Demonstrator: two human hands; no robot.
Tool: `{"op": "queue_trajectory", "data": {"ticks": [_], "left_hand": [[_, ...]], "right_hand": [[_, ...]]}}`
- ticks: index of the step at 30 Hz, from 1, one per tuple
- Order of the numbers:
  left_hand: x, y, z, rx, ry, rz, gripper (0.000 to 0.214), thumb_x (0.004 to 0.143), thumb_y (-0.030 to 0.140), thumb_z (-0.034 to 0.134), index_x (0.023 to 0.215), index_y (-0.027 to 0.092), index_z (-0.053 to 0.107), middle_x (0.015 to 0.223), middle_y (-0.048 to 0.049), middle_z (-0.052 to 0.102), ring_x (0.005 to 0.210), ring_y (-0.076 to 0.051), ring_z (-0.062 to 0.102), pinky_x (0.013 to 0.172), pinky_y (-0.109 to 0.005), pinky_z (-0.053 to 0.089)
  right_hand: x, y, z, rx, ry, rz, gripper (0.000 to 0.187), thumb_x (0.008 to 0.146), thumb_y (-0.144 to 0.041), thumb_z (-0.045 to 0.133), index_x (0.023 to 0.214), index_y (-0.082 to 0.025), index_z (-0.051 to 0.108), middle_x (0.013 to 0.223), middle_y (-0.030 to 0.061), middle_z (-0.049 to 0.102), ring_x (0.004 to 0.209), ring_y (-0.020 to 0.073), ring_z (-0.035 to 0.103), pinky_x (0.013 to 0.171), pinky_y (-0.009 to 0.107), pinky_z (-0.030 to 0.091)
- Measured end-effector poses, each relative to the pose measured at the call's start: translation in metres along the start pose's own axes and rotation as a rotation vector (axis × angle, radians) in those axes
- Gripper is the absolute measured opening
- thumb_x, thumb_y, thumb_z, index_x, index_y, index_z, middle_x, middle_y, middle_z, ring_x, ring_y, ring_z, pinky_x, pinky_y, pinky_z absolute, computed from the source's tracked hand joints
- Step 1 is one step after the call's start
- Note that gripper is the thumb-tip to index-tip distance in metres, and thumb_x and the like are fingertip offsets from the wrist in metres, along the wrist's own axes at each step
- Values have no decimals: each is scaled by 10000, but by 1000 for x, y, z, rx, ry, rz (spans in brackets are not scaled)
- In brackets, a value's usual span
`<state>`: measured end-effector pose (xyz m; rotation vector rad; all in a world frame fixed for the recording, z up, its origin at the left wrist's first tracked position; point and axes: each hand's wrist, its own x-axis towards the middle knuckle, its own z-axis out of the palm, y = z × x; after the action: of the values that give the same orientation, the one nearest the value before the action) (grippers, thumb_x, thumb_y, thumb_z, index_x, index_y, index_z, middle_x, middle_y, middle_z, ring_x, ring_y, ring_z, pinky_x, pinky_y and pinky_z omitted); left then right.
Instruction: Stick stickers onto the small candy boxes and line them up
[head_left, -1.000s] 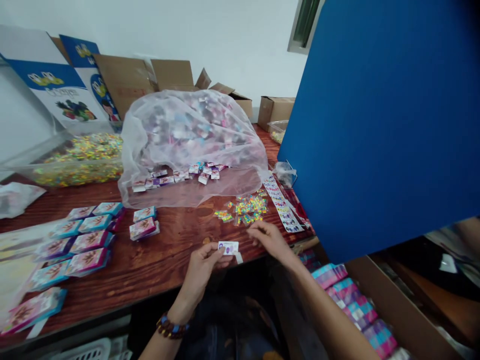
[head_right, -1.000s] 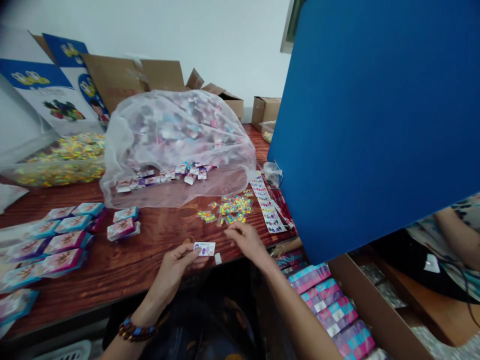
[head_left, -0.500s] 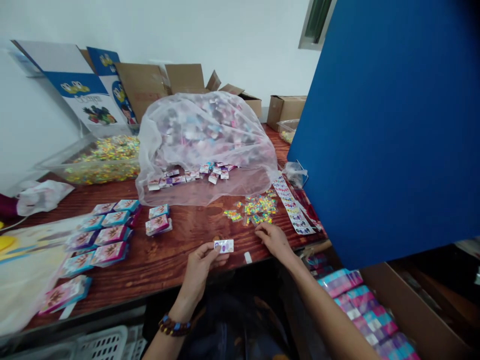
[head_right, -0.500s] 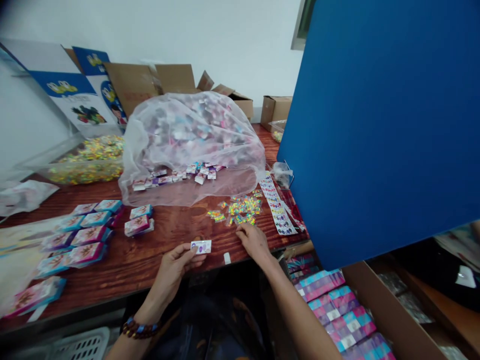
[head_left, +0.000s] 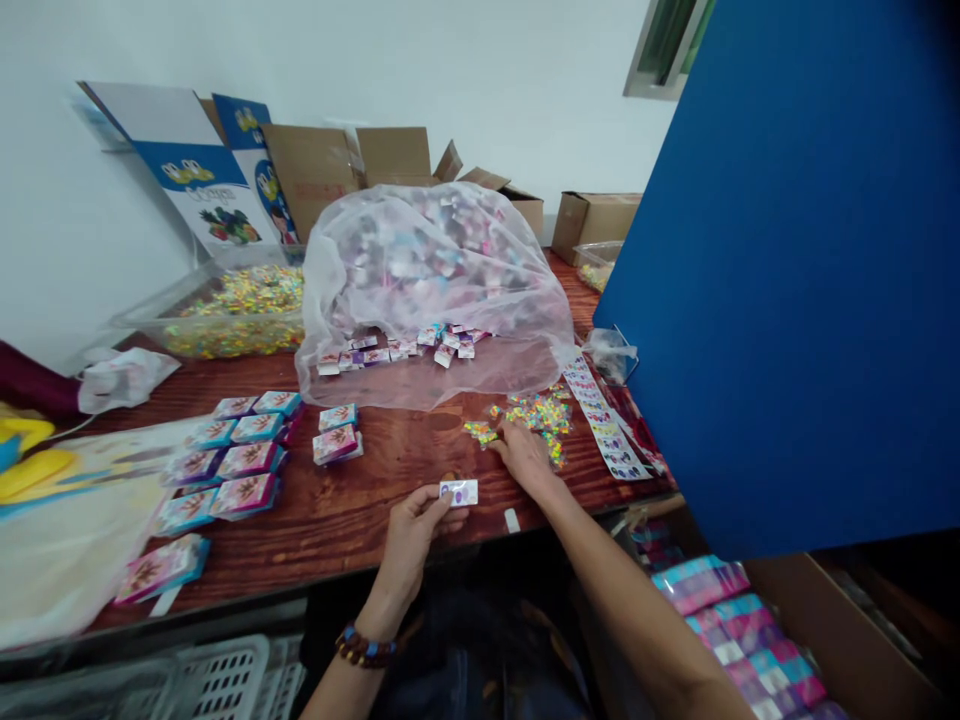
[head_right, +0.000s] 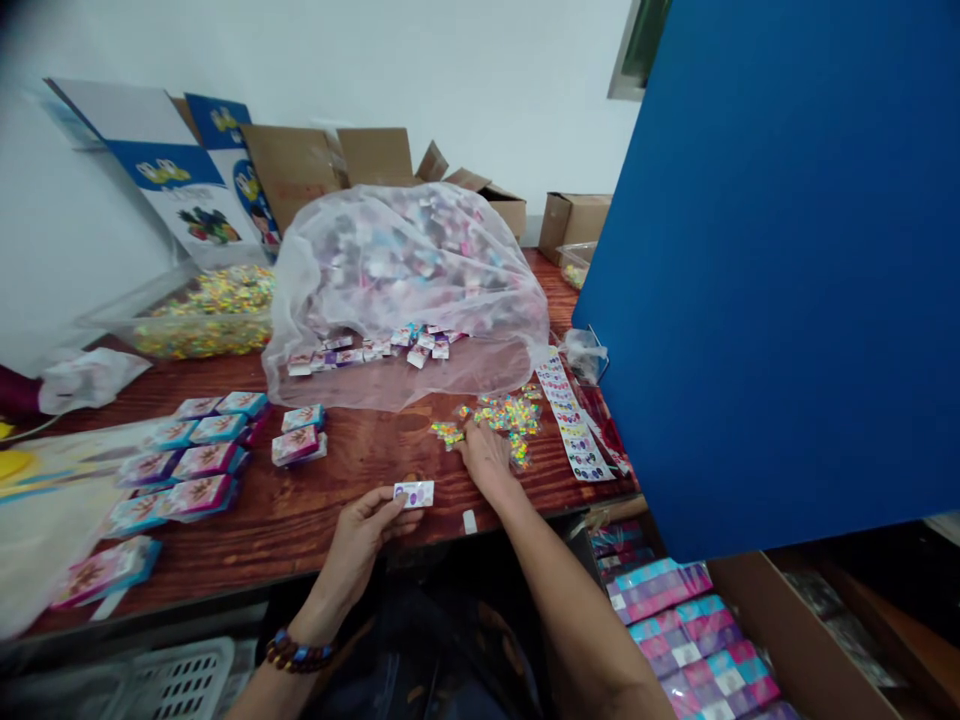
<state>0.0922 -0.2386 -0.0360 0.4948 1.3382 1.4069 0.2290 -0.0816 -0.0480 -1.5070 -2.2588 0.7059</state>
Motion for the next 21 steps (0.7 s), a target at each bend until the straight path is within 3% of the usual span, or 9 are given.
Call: {"op": "queue_trajectory", "data": {"ticks": [4,8,11,14,17,21], "left_hand": [[3,0,-6,-25,23,2,277,714,314,711,881,117,610,821,-72,721,716,-176,696,663,-245,564],[13,1,-4,-39,74,8,282,687,310,723,863,123,607,807,-65,715,728,-192,702,657,-254,570],[22,3,6,-32,91,14,289,680,312,722,871,125,612,815,-61,713,721,-194,704,649,-258,573],[26,5,18,-14,13,5,319,703,324,708,928,117,617,848,-74,716,733,-194,704,666,-265,575],[21,5,27,-50,-78,15,325,768,378,653,965,124,605,889,-85,716,766,-200,702,712,-296,575],[20,4,28,-36,-67,33,318,782,397,642,956,134,597,868,-73,716,751,-188,698,723,-303,574]], "right_hand": [[6,4,2,32,-32,34,71,785,-259,615,772,-192,596,840,44,635,809,192,578,728,294,377],[-8,8,-11,164,-80,-19,119,807,-272,553,718,-193,547,712,-8,601,684,139,549,654,241,386],[-23,5,-19,374,-211,-52,139,807,-320,533,744,-197,532,564,-48,517,518,110,478,530,211,370],[-34,-2,-20,618,-328,-72,154,778,-340,558,737,-195,527,529,-62,454,461,96,414,465,203,323],[-38,-7,-15,573,-276,-107,120,767,-293,567,713,-189,544,588,-43,475,512,94,413,473,200,305],[-38,-9,-8,503,-219,-122,107,782,-257,557,701,-187,545,598,-38,474,522,89,389,467,197,280]]}}
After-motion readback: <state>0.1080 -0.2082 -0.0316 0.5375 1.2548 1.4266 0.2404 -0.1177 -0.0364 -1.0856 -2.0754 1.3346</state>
